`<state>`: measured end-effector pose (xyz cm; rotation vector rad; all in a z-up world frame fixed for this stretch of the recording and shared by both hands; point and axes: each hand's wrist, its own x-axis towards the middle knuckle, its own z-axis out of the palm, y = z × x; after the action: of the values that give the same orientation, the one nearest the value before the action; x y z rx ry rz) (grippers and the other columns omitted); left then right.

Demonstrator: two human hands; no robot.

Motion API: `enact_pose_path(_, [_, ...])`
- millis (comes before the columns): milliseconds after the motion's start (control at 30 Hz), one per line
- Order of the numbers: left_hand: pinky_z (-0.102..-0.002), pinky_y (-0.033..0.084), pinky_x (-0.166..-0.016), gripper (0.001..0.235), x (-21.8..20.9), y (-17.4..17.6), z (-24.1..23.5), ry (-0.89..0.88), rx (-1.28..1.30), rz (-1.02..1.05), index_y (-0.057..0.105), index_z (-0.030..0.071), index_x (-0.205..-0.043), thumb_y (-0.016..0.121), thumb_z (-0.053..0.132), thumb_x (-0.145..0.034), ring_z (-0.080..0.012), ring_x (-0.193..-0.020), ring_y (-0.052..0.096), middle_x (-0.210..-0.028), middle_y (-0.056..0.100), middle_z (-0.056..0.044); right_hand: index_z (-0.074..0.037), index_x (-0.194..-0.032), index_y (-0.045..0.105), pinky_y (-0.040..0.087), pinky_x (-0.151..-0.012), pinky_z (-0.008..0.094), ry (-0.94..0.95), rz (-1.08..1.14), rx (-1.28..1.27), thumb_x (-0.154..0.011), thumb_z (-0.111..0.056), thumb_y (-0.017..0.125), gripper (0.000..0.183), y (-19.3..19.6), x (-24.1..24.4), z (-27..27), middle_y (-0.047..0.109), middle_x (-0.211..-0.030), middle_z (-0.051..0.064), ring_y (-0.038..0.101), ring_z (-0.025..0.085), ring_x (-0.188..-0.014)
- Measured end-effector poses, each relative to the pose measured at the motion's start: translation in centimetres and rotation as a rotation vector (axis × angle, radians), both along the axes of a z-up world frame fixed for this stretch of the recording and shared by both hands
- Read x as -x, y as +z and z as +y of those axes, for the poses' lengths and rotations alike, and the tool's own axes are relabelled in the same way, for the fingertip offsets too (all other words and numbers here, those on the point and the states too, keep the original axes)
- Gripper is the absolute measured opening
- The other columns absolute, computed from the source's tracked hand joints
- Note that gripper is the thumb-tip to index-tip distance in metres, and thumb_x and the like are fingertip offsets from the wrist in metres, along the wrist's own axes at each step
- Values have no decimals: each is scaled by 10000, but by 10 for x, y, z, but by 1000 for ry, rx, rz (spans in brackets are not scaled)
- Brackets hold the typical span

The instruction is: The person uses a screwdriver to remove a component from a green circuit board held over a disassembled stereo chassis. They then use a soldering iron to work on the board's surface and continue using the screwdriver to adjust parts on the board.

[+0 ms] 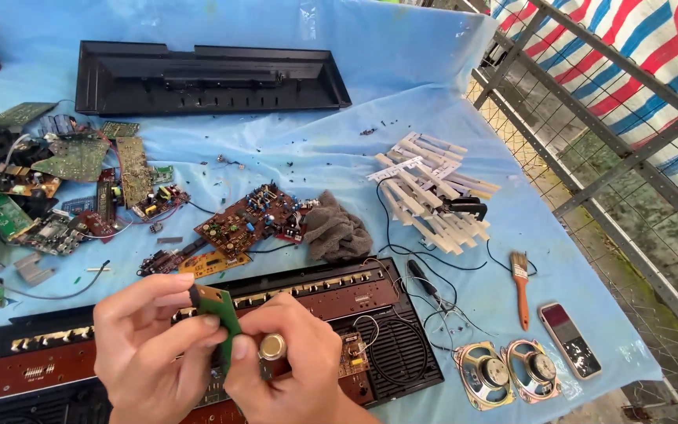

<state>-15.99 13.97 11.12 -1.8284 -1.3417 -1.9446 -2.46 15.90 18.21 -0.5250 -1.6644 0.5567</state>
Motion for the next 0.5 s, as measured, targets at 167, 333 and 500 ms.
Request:
enact_pose_path(167, [-318, 664, -865, 70, 0, -1, 3, 29, 25, 23, 699, 122, -1012, 670, 150, -954, -301, -991, 698, -1291, 491, -278, -28, -881, 584, 430, -525, 304, -20, -17, -33, -1004, -185, 557, 202, -7, -1, 4, 634, -737, 91, 501, 190, -571])
enact_pose_path(333, [-362, 688, -890, 72, -2, 3, 7, 3, -13, 39, 672, 100, -1034, 664, 118, -965, -318, -1024, 701, -1289, 482, -283, -24, -890, 586, 426, -533, 305, -2, -22, -8, -974, -153, 583, 154, -11, -4, 8, 627, -775, 87, 500, 184, -576])
enact_pose_path(500, [-354, 699, -864, 133, -4, -4, 14, 34, -116, 48, 677, 62, -1087, 673, 127, -970, -311, -1054, 697, -1284, 540, -318, -54, -880, 584, 439, -552, 285, -12, -43, -1, -965, -146, 599, 126, -11, -4, 11, 626, -751, 47, 513, 161, -583])
